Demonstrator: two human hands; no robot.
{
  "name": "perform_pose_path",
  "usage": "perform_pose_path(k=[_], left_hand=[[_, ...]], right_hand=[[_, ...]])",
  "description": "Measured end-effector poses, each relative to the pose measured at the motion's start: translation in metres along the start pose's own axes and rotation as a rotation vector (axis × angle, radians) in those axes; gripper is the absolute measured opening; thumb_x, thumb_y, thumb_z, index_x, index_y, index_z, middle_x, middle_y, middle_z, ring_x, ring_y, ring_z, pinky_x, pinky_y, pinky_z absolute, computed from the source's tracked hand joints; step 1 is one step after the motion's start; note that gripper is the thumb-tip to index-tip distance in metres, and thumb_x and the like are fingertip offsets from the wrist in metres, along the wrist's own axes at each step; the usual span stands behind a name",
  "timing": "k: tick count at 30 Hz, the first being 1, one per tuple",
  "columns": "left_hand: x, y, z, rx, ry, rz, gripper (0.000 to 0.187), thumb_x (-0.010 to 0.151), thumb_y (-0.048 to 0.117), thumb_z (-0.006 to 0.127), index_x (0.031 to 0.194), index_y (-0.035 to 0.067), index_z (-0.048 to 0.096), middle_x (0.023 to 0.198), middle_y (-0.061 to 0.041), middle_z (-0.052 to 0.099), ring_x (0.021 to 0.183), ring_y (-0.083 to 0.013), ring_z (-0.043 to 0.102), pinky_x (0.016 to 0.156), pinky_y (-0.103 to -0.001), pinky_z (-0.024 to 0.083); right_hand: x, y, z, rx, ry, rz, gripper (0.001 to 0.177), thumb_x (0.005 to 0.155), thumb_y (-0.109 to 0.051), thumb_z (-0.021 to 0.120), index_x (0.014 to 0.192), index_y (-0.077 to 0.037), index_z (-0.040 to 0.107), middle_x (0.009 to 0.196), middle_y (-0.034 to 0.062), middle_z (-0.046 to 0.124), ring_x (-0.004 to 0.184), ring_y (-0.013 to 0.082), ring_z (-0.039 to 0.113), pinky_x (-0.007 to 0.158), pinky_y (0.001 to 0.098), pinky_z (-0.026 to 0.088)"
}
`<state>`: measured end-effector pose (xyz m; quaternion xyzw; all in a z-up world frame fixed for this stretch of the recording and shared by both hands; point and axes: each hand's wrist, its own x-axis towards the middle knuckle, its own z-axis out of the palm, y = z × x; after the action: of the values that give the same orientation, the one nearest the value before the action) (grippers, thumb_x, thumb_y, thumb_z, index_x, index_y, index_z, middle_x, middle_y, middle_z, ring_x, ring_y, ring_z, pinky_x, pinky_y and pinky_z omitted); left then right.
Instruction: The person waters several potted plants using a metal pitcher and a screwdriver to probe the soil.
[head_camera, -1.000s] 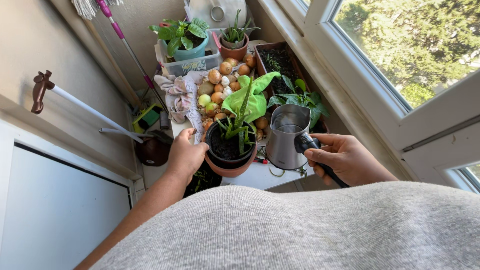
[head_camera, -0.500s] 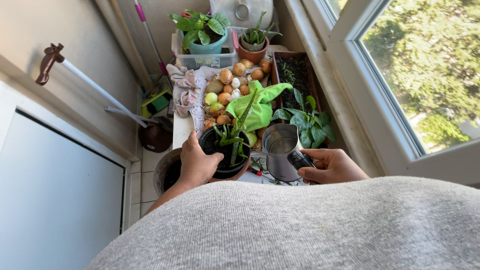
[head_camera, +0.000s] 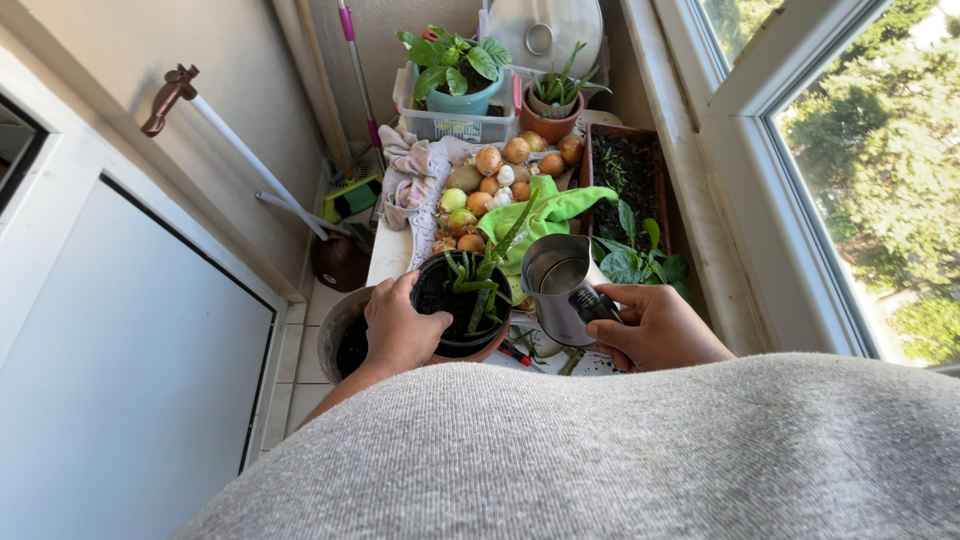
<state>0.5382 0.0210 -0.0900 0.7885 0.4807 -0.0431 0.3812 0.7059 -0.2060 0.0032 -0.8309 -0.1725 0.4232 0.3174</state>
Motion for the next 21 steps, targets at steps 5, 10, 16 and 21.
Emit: perform_pose_path(k=[5, 10, 16, 21], left_hand=[[0.000, -0.002, -0.002, 0.010, 0.071, 0.085, 0.079, 0.078, 0.029, 0.082, 0.148, 0.012, 0.048, 0.148, -0.012, 0.041, 0.145, -0.0311, 0.032, 0.119, -0.049, 0.033], [0.006, -0.001, 0.003, -0.011, 0.135, 0.163, 0.072, 0.076, 0.029, 0.084, 0.141, 0.013, 0.056, 0.148, -0.013, 0.039, 0.145, -0.0328, 0.027, 0.116, -0.052, 0.030], [0.014, 0.005, 0.001, -0.036, 0.140, 0.191, 0.066, 0.076, 0.027, 0.083, 0.137, 0.013, 0.060, 0.144, -0.011, 0.046, 0.143, -0.0300, 0.033, 0.117, -0.049, 0.032], [0.020, 0.018, -0.011, -0.226, 0.168, 0.229, 0.045, 0.080, 0.022, 0.076, 0.123, 0.009, 0.072, 0.125, -0.013, 0.069, 0.116, -0.0245, 0.067, 0.101, -0.038, 0.053]], right_hand=[[-0.002, -0.015, 0.003, 0.159, 0.010, 0.027, 0.047, 0.093, -0.010, 0.069, 0.139, -0.008, 0.062, 0.068, 0.0022, 0.070, 0.055, 0.0058, 0.059, 0.047, 0.0274, 0.045], [-0.007, -0.028, 0.000, -0.075, 0.048, -0.040, 0.042, 0.095, -0.017, 0.071, 0.136, -0.009, 0.067, 0.060, 0.0050, 0.060, 0.046, 0.0098, 0.048, 0.043, 0.0283, 0.041], [-0.013, -0.042, -0.003, -0.053, 0.067, -0.087, 0.045, 0.093, -0.016, 0.071, 0.137, -0.009, 0.065, 0.056, 0.0034, 0.059, 0.044, 0.0099, 0.048, 0.041, 0.0293, 0.041], [-0.020, -0.052, -0.009, -0.059, 0.087, -0.124, 0.047, 0.092, -0.020, 0.072, 0.137, -0.010, 0.065, 0.054, 0.0038, 0.057, 0.043, 0.0099, 0.046, 0.041, 0.0297, 0.040]])
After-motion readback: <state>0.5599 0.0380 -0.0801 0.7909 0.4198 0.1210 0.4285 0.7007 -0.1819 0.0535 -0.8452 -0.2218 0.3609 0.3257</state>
